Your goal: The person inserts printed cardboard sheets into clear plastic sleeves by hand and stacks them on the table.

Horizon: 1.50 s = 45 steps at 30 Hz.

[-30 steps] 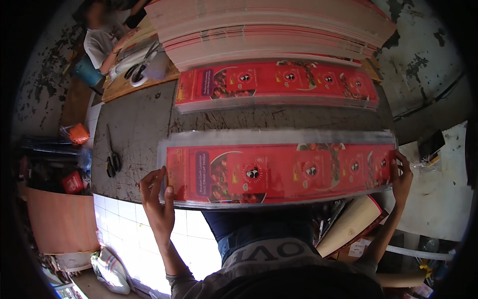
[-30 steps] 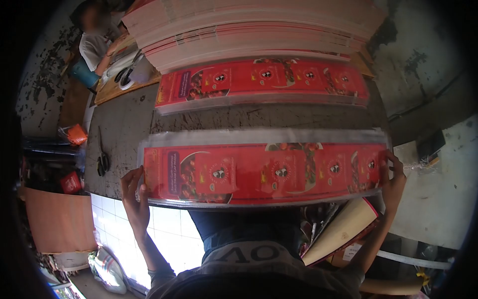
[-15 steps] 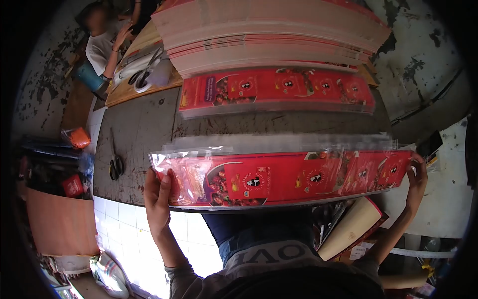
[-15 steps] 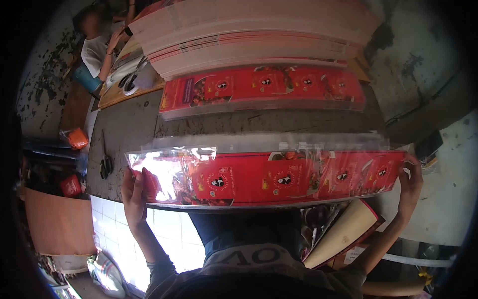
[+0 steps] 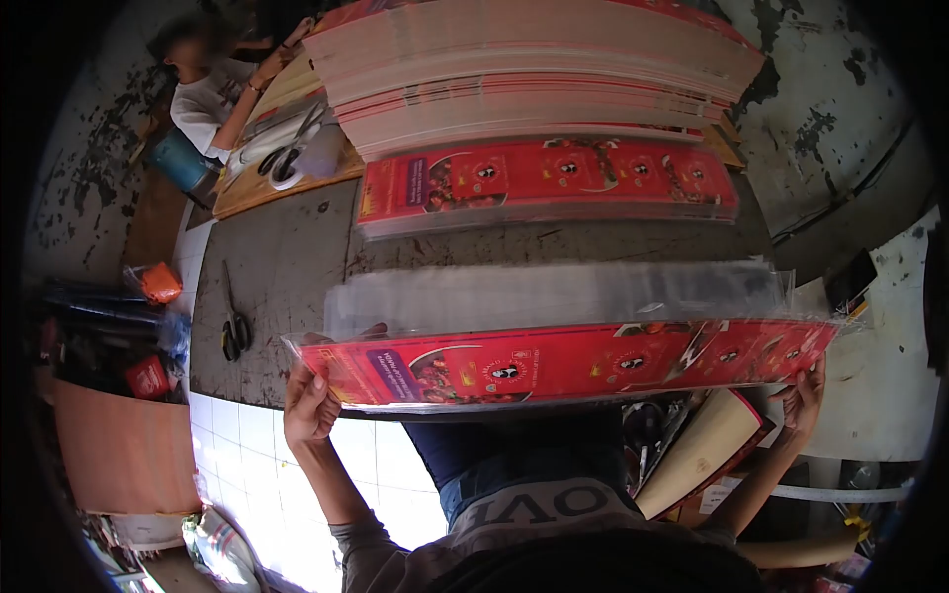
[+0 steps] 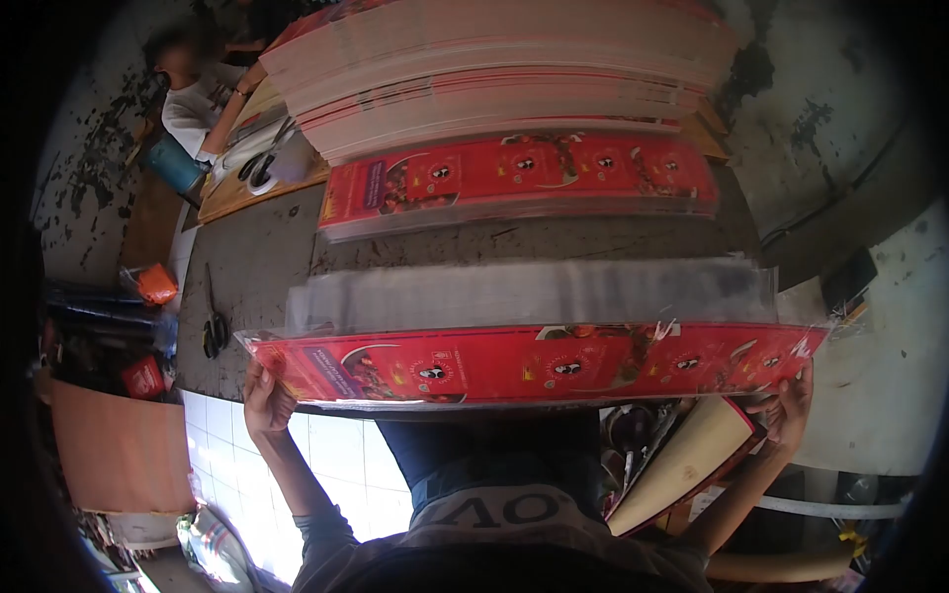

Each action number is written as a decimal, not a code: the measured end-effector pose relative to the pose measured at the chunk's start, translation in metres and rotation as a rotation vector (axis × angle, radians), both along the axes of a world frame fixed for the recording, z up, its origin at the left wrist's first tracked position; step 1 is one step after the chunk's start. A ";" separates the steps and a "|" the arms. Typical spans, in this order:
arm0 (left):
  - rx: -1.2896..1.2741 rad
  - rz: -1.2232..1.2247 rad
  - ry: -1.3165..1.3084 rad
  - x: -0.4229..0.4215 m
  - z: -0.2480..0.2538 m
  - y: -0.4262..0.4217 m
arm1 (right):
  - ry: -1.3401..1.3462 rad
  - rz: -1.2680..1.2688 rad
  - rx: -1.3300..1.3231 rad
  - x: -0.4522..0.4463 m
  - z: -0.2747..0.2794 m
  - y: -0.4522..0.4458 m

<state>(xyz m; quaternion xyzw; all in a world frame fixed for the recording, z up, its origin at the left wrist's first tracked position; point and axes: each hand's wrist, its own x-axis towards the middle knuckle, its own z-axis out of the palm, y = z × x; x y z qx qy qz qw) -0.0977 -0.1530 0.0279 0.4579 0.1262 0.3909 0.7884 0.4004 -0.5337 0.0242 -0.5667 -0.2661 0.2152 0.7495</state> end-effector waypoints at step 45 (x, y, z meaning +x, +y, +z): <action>0.957 0.432 1.000 0.091 -0.006 0.147 | -0.771 0.064 -0.725 0.116 0.000 0.221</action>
